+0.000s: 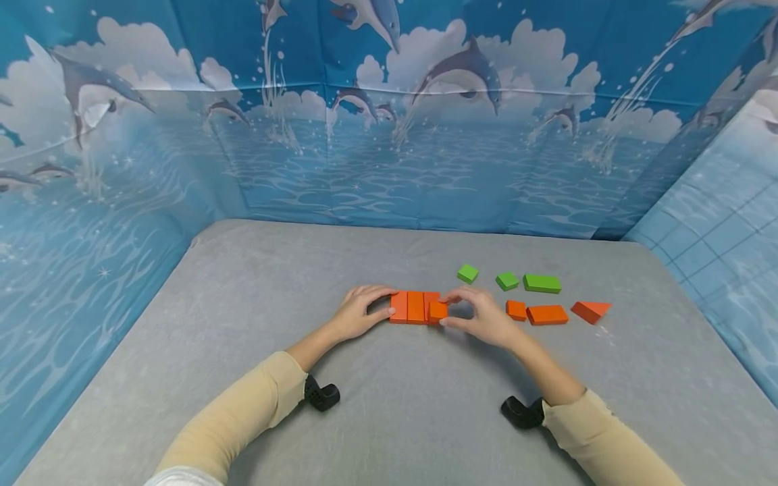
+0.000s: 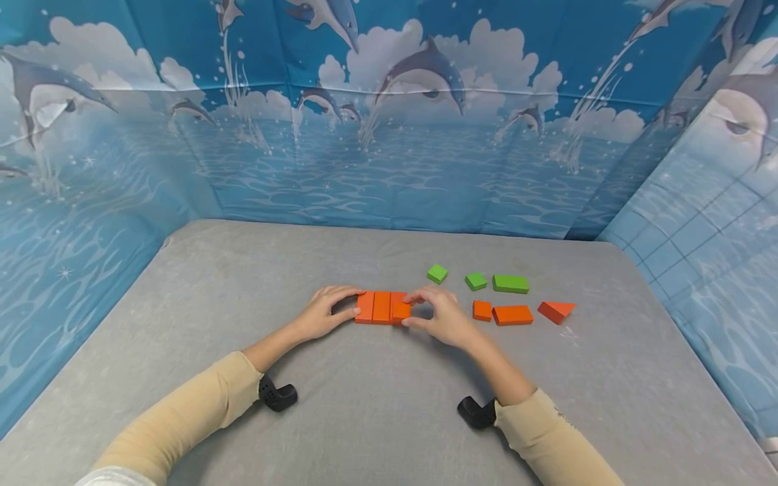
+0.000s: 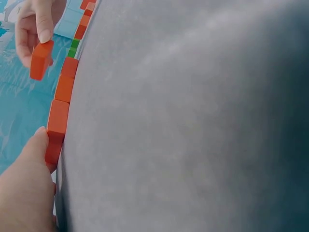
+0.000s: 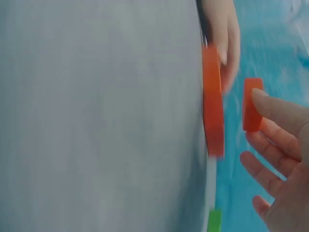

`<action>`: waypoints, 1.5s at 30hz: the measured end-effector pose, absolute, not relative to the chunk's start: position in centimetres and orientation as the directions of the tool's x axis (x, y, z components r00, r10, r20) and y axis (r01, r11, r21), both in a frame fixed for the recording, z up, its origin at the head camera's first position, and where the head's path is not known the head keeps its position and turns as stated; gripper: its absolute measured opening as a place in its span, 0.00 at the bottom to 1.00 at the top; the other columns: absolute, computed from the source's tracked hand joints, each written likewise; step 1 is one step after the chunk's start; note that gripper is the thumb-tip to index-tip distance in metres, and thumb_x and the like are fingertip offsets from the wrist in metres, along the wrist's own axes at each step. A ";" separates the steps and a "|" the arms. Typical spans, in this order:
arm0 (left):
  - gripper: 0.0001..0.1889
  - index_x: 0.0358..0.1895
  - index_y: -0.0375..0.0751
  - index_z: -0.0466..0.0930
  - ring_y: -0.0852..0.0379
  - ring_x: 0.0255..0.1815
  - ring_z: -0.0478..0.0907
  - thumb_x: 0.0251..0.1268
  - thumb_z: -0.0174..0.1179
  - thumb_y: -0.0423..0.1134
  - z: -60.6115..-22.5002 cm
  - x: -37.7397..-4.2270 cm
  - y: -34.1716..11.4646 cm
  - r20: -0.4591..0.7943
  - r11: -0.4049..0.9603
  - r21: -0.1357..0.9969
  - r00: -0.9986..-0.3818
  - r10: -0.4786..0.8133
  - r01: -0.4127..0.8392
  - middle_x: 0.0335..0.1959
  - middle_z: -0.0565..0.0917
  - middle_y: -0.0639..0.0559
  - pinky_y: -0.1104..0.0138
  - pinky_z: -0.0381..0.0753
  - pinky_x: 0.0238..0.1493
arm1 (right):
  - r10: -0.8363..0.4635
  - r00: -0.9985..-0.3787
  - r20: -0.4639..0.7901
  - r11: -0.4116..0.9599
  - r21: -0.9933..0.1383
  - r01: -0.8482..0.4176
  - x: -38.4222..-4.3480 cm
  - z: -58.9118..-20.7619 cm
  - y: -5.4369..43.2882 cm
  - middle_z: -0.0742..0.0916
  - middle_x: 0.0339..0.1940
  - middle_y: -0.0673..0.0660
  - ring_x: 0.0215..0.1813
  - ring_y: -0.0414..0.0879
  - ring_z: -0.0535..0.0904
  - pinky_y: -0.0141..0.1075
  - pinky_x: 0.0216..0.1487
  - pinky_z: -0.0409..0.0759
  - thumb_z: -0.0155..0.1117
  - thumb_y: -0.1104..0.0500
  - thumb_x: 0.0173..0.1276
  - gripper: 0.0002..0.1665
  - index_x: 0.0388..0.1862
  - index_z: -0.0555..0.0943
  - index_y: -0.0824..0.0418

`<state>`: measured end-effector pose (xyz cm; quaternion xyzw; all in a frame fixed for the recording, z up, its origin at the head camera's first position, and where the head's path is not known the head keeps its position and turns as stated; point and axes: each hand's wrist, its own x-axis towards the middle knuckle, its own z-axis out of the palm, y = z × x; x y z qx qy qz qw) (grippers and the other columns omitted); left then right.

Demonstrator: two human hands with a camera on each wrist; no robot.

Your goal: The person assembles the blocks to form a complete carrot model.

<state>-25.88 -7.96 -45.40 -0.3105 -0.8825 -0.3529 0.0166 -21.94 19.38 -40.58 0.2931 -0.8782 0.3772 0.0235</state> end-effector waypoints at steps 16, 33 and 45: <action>0.22 0.62 0.49 0.71 0.51 0.63 0.63 0.65 0.54 0.49 -45.6 -26.0 -8.0 0.239 0.565 0.605 -0.805 0.543 0.561 0.61 0.72 0.52 0.50 0.50 0.65 | -0.531 -0.804 0.267 0.625 -0.517 -0.584 -20.7 -42.0 14.6 0.83 0.41 0.51 0.48 0.48 0.75 0.56 0.57 0.57 0.72 0.54 0.51 0.20 0.43 0.80 0.57; 0.22 0.61 0.48 0.71 0.51 0.63 0.64 0.65 0.54 0.48 -45.6 -26.0 -8.0 0.247 0.559 0.607 -0.802 0.544 0.565 0.61 0.72 0.51 0.50 0.50 0.65 | -0.511 -0.818 0.264 0.694 -0.435 -0.574 -20.4 -42.4 13.9 0.81 0.41 0.52 0.50 0.49 0.74 0.54 0.54 0.60 0.73 0.55 0.51 0.18 0.41 0.80 0.57; 0.22 0.61 0.48 0.71 0.49 0.63 0.64 0.64 0.55 0.47 -45.5 -25.9 -7.9 0.254 0.557 0.608 -0.803 0.539 0.566 0.60 0.73 0.50 0.49 0.50 0.65 | -0.500 -0.827 0.256 0.710 -0.426 -0.561 -20.3 -42.4 13.7 0.80 0.41 0.51 0.49 0.49 0.73 0.55 0.53 0.61 0.74 0.56 0.50 0.18 0.39 0.78 0.56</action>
